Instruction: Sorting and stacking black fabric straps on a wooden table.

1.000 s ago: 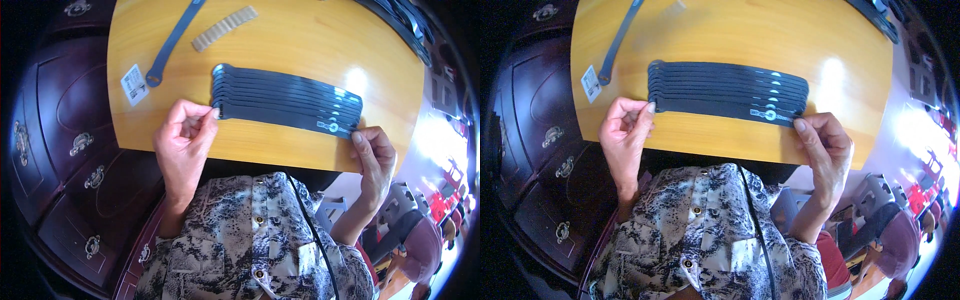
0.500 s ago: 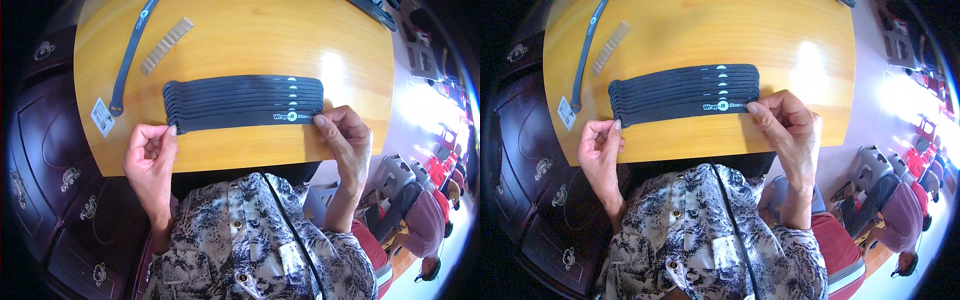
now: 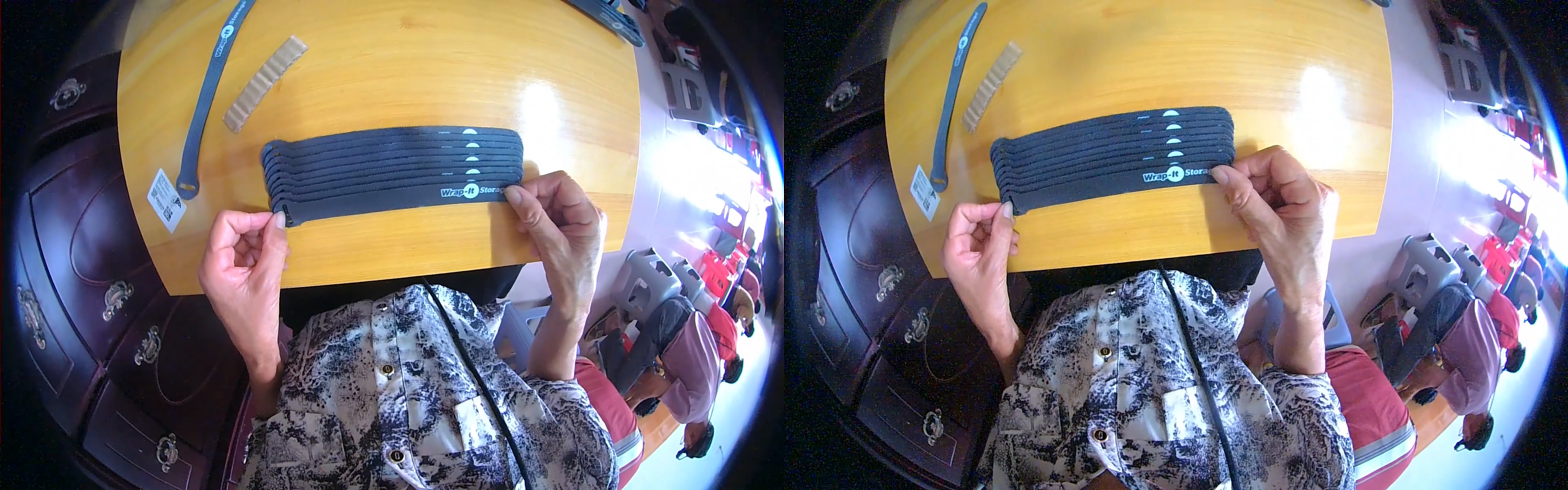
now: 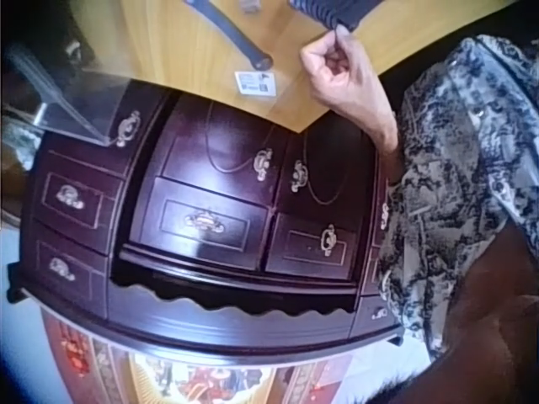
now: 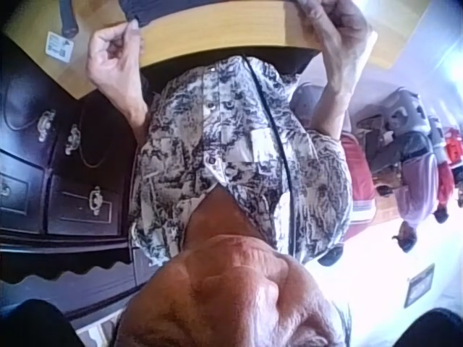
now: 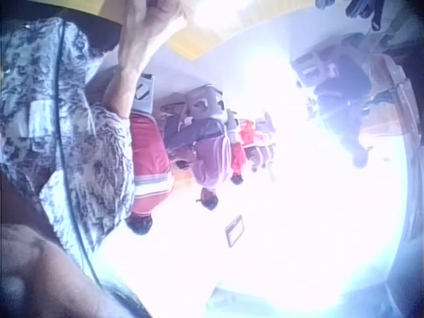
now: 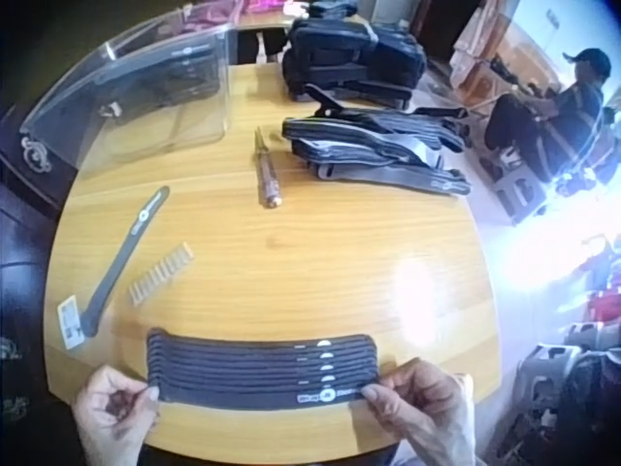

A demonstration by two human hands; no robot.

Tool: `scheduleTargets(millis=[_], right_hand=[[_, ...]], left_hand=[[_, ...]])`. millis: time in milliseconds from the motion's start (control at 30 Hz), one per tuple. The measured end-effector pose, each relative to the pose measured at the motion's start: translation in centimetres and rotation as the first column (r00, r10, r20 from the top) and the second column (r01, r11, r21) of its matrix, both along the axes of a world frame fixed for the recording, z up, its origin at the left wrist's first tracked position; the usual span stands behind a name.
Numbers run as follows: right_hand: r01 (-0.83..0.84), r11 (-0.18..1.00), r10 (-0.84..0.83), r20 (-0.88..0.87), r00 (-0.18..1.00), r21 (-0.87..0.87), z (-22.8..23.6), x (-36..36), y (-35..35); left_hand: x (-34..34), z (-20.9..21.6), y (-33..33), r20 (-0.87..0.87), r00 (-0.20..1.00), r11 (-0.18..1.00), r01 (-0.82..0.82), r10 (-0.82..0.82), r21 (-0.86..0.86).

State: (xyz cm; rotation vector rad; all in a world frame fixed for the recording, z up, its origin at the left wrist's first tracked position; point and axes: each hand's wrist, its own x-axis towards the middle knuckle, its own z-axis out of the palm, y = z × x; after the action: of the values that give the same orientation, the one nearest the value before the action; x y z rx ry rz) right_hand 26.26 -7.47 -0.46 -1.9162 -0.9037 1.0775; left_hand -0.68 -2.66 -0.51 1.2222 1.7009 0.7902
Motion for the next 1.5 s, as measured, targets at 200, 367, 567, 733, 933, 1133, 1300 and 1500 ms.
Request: scheduleTargets(millis=[200,367,567,733,933,1133,1300,1500], right_hand=[[0.007,1.0,-0.006,0.049,0.999,-0.018,0.2,-0.1,0.1],[0.018,0.999,-0.015,0.058,0.998,-0.044,0.3,-0.1,0.1],[0.015,0.999,-0.012,0.064,0.998,-0.048,0.3,-0.2,0.0],[0.019,0.998,-0.017,0.041,0.999,-0.055,0.3,-0.2,0.1],[0.017,0.997,-0.013,0.051,0.999,-0.076,0.5,-0.3,0.3],[0.008,0.992,-0.012,-0.036,0.999,-0.123,1.4,-0.1,1.6],[-0.114,0.982,0.101,-0.089,0.991,-0.149,1.2,1.4,2.2],[-0.153,0.982,0.14,-0.119,0.983,-0.107,0.9,1.4,2.0]], left_hand=[[0.1,0.0,0.0,-0.01,1.0,1.0,-0.002,0.002,-0.009],[0.0,0.0,0.1,-0.003,1.0,1.0,0.004,-0.004,-0.01],[0.0,0.1,0.1,0.0,1.0,1.0,-0.004,0.004,-0.018],[0.0,0.1,0.1,-0.007,1.0,1.0,-0.004,0.004,-0.026],[-0.1,0.0,0.1,0.019,1.0,1.0,0.004,-0.004,-0.016],[-0.2,0.4,0.4,0.007,1.0,0.999,0.024,-0.024,-0.045],[-0.2,0.6,0.9,0.009,0.998,0.995,0.065,-0.065,-0.074],[-0.6,0.2,0.6,0.041,0.997,0.997,0.066,-0.065,-0.035]])
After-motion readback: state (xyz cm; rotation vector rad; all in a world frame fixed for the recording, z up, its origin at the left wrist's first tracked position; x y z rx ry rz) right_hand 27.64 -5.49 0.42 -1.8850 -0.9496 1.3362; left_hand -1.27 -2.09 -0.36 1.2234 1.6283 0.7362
